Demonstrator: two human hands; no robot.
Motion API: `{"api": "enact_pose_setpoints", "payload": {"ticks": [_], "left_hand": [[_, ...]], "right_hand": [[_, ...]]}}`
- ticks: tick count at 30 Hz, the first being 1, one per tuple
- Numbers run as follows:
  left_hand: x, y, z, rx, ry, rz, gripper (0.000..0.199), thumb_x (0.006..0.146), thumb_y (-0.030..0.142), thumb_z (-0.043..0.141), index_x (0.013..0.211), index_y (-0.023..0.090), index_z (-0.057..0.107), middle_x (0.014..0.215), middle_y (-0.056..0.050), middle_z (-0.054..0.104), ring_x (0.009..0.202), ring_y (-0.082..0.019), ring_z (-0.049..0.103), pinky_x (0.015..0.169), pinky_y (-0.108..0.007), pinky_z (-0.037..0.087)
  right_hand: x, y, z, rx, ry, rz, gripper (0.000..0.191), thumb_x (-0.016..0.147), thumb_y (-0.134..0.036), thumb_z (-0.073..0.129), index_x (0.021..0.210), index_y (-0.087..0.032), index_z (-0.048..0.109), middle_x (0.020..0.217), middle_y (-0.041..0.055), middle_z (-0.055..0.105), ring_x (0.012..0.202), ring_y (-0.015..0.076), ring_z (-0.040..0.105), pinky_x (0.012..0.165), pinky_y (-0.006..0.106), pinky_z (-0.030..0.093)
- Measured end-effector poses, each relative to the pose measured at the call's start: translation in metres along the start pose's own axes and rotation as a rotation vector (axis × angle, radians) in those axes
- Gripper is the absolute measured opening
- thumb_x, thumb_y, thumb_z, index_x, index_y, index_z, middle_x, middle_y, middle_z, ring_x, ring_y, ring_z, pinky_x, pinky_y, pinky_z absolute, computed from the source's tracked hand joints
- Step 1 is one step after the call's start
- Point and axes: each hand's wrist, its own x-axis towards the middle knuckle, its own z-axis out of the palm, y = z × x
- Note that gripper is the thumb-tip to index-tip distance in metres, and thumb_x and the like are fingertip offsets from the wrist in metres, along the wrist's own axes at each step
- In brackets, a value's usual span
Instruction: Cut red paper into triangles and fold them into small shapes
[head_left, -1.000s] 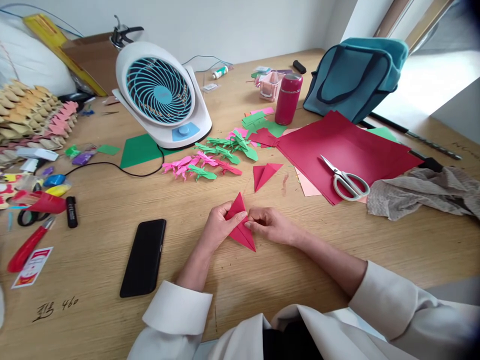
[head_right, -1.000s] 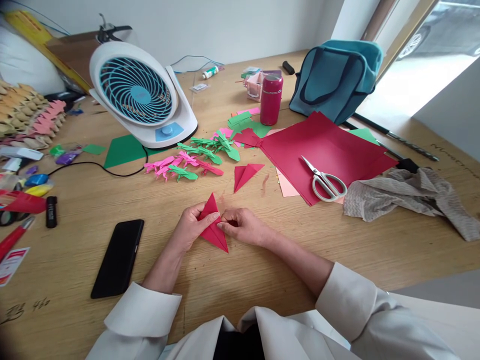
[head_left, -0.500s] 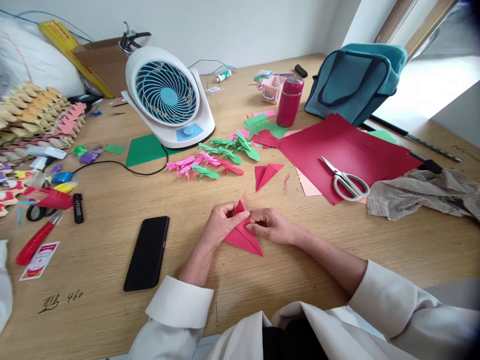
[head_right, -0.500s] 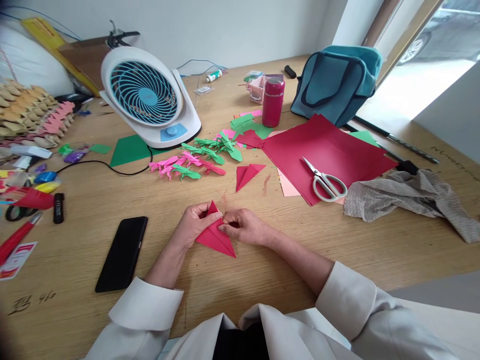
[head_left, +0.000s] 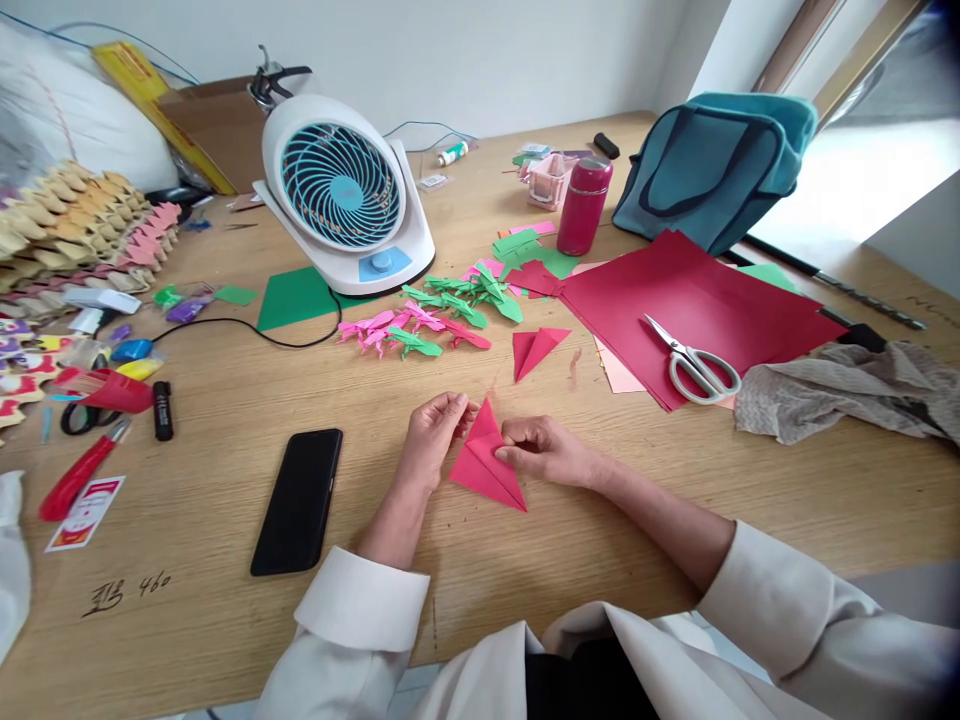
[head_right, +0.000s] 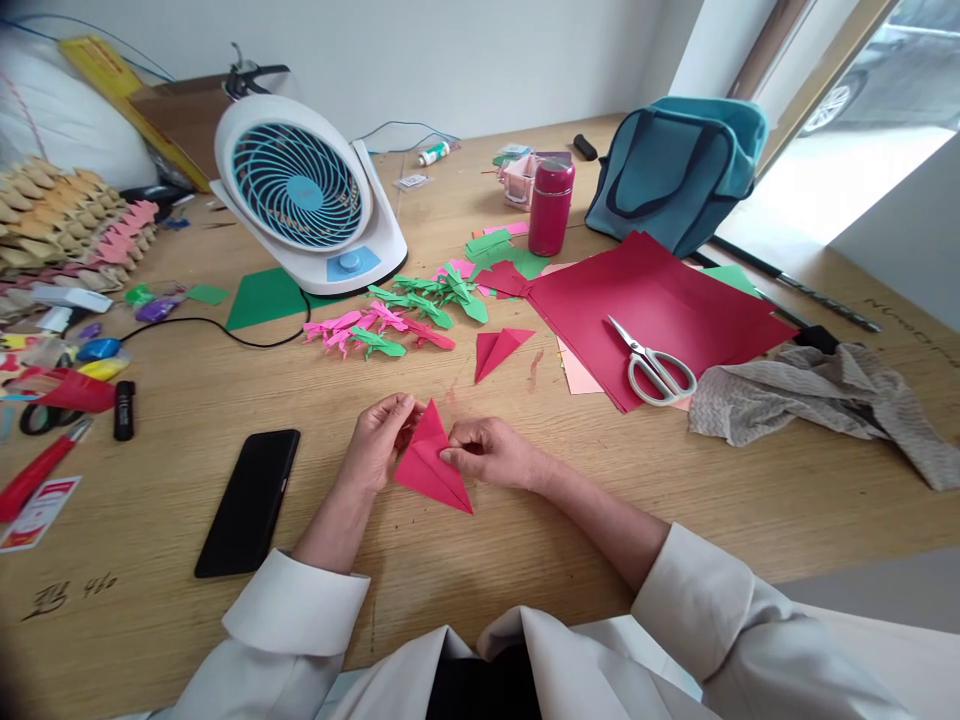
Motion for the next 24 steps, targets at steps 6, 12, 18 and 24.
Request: {"api": "enact_pose_setpoints", "payload": {"ticks": [6,12,18,24], "left_hand": [[-0.004,-0.006,0.001,0.061,-0.125,0.046,0.045,0.078,0.061,0.068,0.073,0.017,0.065,0.067,0.001,0.061,0.063,-0.012,0.053,0.061,-0.024,0.043],[-0.005,-0.008,0.005,0.111,-0.163,0.026,0.033,0.073,0.045,0.078,0.086,0.015,0.069,0.076,0.001,0.066,0.065,-0.011,0.055,0.062,-0.022,0.045],[-0.005,-0.012,0.008,0.069,-0.075,0.035,0.032,0.073,0.044,0.077,0.075,0.015,0.064,0.061,0.005,0.055,0.05,-0.006,0.041,0.046,-0.018,0.033],[-0.006,-0.012,0.01,0.11,-0.12,0.031,0.03,0.069,0.042,0.08,0.075,0.016,0.066,0.064,0.003,0.061,0.053,-0.009,0.046,0.05,-0.021,0.036]], "right_hand": [[0.004,0.006,0.0,0.133,0.228,0.102,0.053,0.088,-0.065,0.055,0.064,-0.019,0.042,0.064,-0.0037,0.039,0.06,0.0101,0.034,0.057,0.025,0.031],[0.005,0.008,0.0,0.158,0.274,0.11,0.049,0.085,-0.062,0.061,0.066,-0.018,0.05,0.064,-0.0021,0.048,0.064,0.0123,0.042,0.059,0.025,0.036],[0.003,0.008,0.004,0.162,0.203,0.12,0.041,0.082,-0.055,0.068,0.076,-0.016,0.057,0.068,-0.0022,0.051,0.061,0.0106,0.043,0.058,0.024,0.037],[0.004,0.012,0.007,0.147,0.17,0.097,0.036,0.085,-0.05,0.066,0.087,-0.014,0.066,0.074,0.0004,0.057,0.065,0.0121,0.048,0.058,0.023,0.038]]}}
